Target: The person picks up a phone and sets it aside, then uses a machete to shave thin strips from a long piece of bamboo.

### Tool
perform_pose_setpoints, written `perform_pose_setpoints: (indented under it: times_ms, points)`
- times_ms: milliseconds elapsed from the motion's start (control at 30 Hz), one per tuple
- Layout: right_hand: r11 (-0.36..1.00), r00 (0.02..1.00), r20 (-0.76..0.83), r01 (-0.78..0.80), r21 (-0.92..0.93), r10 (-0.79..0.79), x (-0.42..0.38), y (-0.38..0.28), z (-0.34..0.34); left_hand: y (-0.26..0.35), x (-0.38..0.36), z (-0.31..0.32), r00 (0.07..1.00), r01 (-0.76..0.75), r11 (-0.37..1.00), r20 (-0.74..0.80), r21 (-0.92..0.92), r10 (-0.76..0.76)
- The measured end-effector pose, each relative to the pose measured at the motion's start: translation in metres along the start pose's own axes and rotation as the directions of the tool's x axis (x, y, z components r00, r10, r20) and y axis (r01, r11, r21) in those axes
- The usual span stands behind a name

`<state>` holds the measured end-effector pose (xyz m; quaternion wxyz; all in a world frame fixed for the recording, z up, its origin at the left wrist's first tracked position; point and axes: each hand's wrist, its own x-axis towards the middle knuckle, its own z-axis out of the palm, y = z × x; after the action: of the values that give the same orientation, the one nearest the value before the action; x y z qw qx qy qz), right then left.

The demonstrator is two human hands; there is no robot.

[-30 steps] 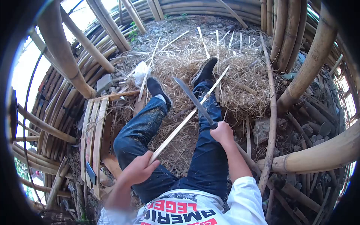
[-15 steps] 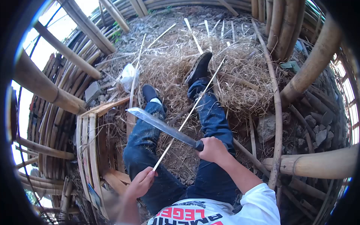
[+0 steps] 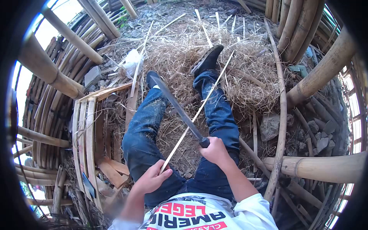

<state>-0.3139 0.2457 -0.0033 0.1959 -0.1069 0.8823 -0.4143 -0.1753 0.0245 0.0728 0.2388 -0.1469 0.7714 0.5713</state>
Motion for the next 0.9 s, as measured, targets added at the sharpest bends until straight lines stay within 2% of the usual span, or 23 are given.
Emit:
perform_pose_setpoints:
  times_ms: [100, 200, 267, 333, 400, 467, 500, 600, 667, 733, 900]
  points:
    - [0.981, 1.0, -0.005, -0.013, 0.191, 0.015, -0.014, 0.007, 0.009, 0.005, -0.005, 0.008, 1.0, -0.003, 0.999, -0.012, 0.046, 0.004]
    - [0.974, 0.998, 0.028, -0.064, 0.218, 0.059, -0.021, 0.01, 0.011, 0.006, -0.009, 0.013, 0.999, -0.021, 0.999, -0.027, 0.045, 0.022]
    - [0.965, 0.993, 0.058, -0.11, 0.237, 0.099, -0.018, 0.017, 0.007, 0.007, -0.012, 0.014, 0.999, 0.005, 0.993, -0.035, 0.12, -0.001]
    - [0.995, 0.995, 0.072, -0.074, 0.06, 0.07, -0.009, 0.014, -0.004, 0.007, -0.013, 0.012, 0.999, -0.007, 0.993, -0.05, 0.118, 0.013]
    - [0.986, 0.998, -0.001, -0.055, -0.157, 0.056, -0.005, -0.001, -0.018, 0.009, -0.015, 0.008, 0.997, -0.021, 0.993, -0.066, 0.119, 0.029]
    - [0.907, 0.998, -0.043, -0.058, -0.418, 0.044, 0.004, -0.004, -0.028, 0.012, -0.018, 0.0, 0.998, 0.006, 0.986, -0.068, 0.167, 0.006]
    - [0.874, 0.998, -0.023, -0.058, -0.482, 0.054, 0.009, -0.009, -0.036, 0.013, -0.02, -0.003, 0.998, 0.007, 0.986, -0.069, 0.168, 0.005]
    - [0.857, 0.996, -0.053, -0.088, -0.508, 0.07, 0.03, 0.001, -0.054, 0.012, -0.031, -0.011, 0.999, -0.002, 0.988, -0.041, 0.155, 0.008]
    - [0.857, 0.979, -0.186, -0.17, -0.486, 0.089, 0.05, 0.021, -0.065, 0.01, -0.038, -0.016, 0.998, 0.054, 0.996, 0.005, 0.07, -0.055]
    - [0.866, 0.967, -0.159, -0.251, -0.433, 0.201, 0.071, 0.038, -0.083, 0.013, -0.041, -0.016, 0.999, 0.049, 0.996, 0.011, 0.072, -0.05]
    - [0.887, 0.958, -0.236, -0.247, -0.389, 0.163, 0.076, 0.032, -0.073, 0.013, -0.031, -0.007, 1.0, 0.004, 0.997, 0.03, 0.077, -0.006]
